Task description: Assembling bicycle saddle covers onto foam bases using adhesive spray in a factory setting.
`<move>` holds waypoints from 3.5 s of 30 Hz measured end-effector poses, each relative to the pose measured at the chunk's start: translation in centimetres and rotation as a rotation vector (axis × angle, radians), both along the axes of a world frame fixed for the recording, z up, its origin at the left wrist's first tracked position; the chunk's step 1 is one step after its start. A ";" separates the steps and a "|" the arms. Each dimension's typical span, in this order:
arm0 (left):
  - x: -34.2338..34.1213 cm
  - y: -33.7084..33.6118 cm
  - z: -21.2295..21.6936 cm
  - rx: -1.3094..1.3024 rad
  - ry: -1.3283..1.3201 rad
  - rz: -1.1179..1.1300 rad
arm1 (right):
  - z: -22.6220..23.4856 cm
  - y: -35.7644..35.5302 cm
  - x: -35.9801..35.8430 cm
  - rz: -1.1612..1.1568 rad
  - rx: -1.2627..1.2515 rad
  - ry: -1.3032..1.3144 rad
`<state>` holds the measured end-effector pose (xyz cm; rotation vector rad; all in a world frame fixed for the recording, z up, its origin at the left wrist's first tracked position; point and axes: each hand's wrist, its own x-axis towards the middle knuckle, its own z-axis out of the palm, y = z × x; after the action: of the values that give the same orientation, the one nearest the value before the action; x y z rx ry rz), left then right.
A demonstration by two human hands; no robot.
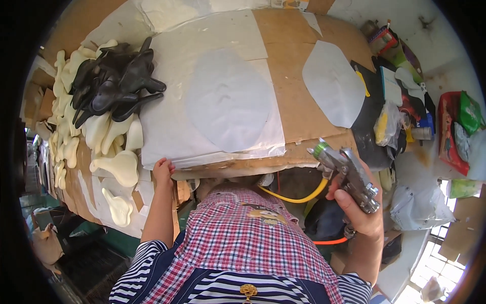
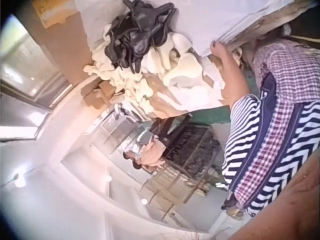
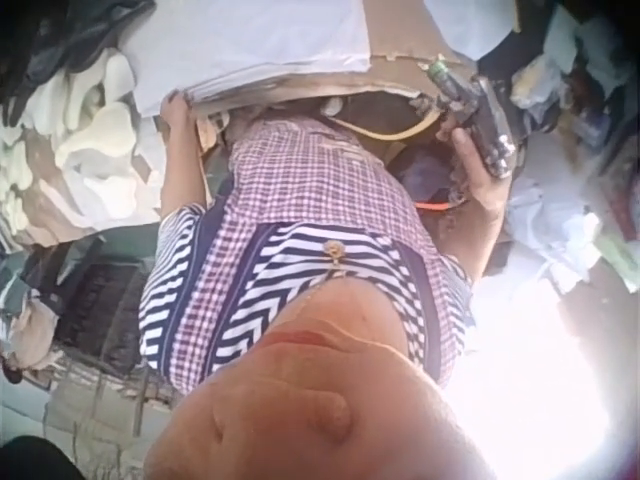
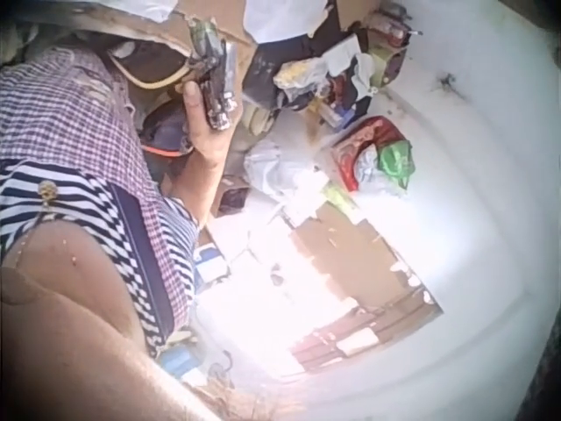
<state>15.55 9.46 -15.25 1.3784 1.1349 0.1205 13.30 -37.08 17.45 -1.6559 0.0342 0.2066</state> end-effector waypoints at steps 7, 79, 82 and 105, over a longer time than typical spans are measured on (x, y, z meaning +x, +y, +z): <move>0.2 0.6 0.4 -0.030 -0.052 0.058 | 0.4 -0.3 -1.5 0.144 -0.226 0.092; 9.8 -9.7 1.9 0.606 0.026 -0.535 | 0.2 -1.1 -1.3 0.190 -0.154 0.110; 10.3 -12.2 3.3 0.732 0.093 -0.667 | -0.4 0.2 -0.1 0.098 -0.069 0.043; 12.5 -12.4 0.1 0.078 0.080 -0.429 | -1.3 -0.5 1.7 0.194 -0.097 0.064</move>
<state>28.07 -2.97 -15.17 1.6783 0.8831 -0.2020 14.98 -37.57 16.13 -1.7493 -0.0693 0.4116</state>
